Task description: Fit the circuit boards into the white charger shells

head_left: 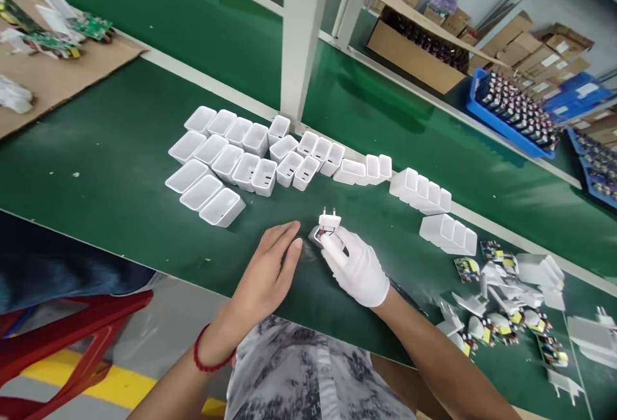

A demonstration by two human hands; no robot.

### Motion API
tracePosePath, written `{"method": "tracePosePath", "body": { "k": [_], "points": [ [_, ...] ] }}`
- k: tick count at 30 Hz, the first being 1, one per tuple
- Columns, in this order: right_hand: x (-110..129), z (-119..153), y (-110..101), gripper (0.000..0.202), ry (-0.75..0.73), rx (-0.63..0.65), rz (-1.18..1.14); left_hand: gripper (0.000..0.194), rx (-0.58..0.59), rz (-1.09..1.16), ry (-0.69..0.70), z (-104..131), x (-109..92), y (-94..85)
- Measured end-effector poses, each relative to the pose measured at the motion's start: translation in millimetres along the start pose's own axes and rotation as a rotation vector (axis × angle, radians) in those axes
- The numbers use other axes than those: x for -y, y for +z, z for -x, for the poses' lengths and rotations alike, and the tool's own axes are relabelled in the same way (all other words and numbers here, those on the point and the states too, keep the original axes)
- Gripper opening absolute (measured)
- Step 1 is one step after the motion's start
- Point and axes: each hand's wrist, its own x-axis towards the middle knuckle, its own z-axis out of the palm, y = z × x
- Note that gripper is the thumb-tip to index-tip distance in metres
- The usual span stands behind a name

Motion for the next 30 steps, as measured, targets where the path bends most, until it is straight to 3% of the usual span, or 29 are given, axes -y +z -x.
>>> {"method": "tracePosePath", "body": {
  "k": [3,6,9,13,15,18,24,27,30],
  "points": [
    [2,-11,-17,0.03,0.147,-0.067,-0.062,0.04,-0.091,0.016,-0.012,17,15,-3.9],
    [5,-18,-19,0.032,0.295,-0.179,-0.09,0.034,-0.131,0.027,0.102,26,26,0.6],
    [7,-21,-3,0.028,0.27,-0.164,-0.083,0.033,-0.178,-0.005,0.221,26,32,6.2],
    [5,-21,3,0.027,0.34,0.026,-0.141,0.032,-0.202,-0.057,0.294,22,33,8.4],
    [3,-19,-2,0.026,0.386,-0.016,-0.144,0.033,-0.198,-0.074,0.291,22,32,8.3],
    [1,-15,-2,0.031,0.388,-0.186,-0.137,0.034,-0.175,-0.107,0.298,23,32,9.1],
    [-4,-16,20,0.033,0.361,-0.1,-0.201,0.037,-0.178,-0.142,0.302,23,36,12.5],
    [-3,-16,11,0.028,0.507,-0.176,-0.378,0.037,-0.172,-0.139,0.285,24,35,12.8],
    [1,-17,-3,0.032,0.711,-0.32,-0.827,0.037,-0.174,-0.093,0.246,26,27,12.6]
  ]
}}
